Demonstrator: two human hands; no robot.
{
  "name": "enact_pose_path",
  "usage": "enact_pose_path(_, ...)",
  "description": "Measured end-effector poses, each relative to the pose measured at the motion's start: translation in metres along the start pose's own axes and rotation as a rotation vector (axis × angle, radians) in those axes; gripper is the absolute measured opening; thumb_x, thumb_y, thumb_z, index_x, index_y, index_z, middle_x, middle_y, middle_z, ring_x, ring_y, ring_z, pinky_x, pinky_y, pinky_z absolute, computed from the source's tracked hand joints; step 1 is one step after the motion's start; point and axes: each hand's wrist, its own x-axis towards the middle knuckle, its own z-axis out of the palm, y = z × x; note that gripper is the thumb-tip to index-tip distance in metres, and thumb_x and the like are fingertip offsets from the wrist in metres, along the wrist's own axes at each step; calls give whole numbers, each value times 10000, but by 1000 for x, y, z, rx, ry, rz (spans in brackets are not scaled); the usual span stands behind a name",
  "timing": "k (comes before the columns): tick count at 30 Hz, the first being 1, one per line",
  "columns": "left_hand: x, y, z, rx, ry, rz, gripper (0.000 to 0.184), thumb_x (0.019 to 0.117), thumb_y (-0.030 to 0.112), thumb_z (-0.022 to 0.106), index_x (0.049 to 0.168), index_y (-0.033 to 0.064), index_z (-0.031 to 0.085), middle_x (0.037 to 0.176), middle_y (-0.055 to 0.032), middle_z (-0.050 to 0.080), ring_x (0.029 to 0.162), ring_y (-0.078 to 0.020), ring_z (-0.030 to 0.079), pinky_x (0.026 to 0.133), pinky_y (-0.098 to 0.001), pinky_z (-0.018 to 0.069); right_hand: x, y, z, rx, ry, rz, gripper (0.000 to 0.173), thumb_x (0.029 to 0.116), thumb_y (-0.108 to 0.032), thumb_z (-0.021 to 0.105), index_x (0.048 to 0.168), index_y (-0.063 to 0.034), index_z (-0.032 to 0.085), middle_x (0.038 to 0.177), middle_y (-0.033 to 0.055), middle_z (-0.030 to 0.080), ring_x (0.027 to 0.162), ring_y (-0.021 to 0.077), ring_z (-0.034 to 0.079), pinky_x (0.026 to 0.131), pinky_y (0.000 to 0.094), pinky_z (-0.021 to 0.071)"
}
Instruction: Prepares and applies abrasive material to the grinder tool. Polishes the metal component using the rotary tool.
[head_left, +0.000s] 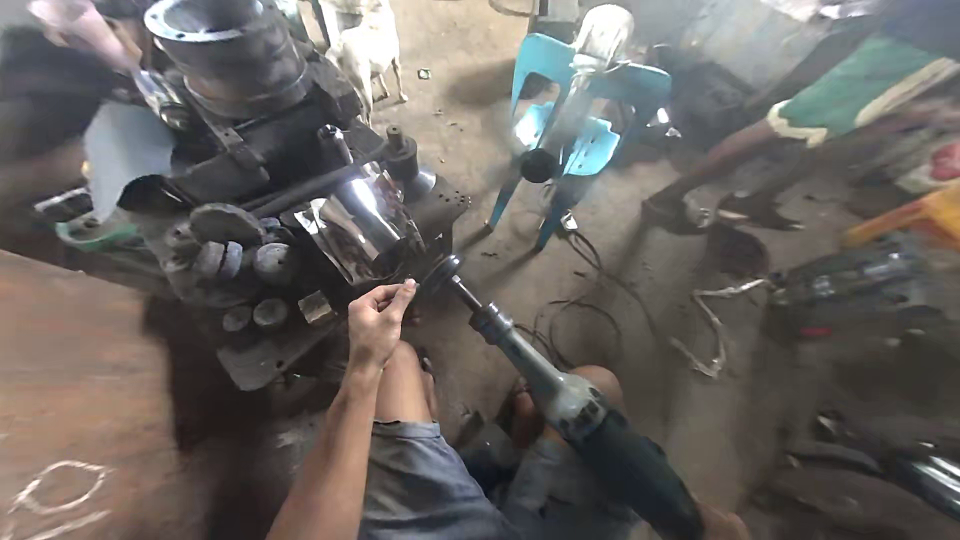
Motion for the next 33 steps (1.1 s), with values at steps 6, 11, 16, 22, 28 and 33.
enact_pose_path(6,0,0,3,-33,-5,-6,244,991,283,713,1034,47,757,855,-95,757,674,-237,740,653,-402,665,0,1,2,7,44,-72,450,817,-332,822,1040,47,723,929,252,746,894,439,737,819,662,559)
enact_pose_path(11,2,2,4,5,-2,-15,258,990,320,710,1025,70,763,833,-88,752,655,-229,733,648,-403,662,1,6,4,36,60,-110,407,804,-292,829,1019,37,723,908,240,747,869,413,741,801,650,559)
enact_pose_path(16,3,5,4,41,-2,-27,260,988,332,711,1029,81,762,827,-77,752,649,-218,732,641,-389,659,1,8,5,34,61,-110,430,810,-330,822,1010,37,722,900,235,747,864,408,742,798,639,564)
enact_pose_path(22,4,5,3,54,-5,-31,262,979,347,721,1015,92,766,832,-71,751,653,-217,729,645,-392,659,1,7,5,14,65,-127,428,815,-336,814,998,38,720,885,234,745,844,412,741,780,638,563)
enact_pose_path(28,6,4,3,94,-13,-30,274,984,372,711,1021,105,761,838,-60,751,655,-210,726,642,-401,655,1,7,4,20,60,-124,427,814,-330,818,998,43,722,886,237,745,847,405,743,780,641,564)
enact_pose_path(33,7,6,1,103,-10,-21,275,972,384,724,1002,114,768,821,-55,749,628,-204,718,619,-394,651,0,5,4,22,64,-120,419,809,-324,820,986,42,720,872,235,743,834,404,741,769,645,562)
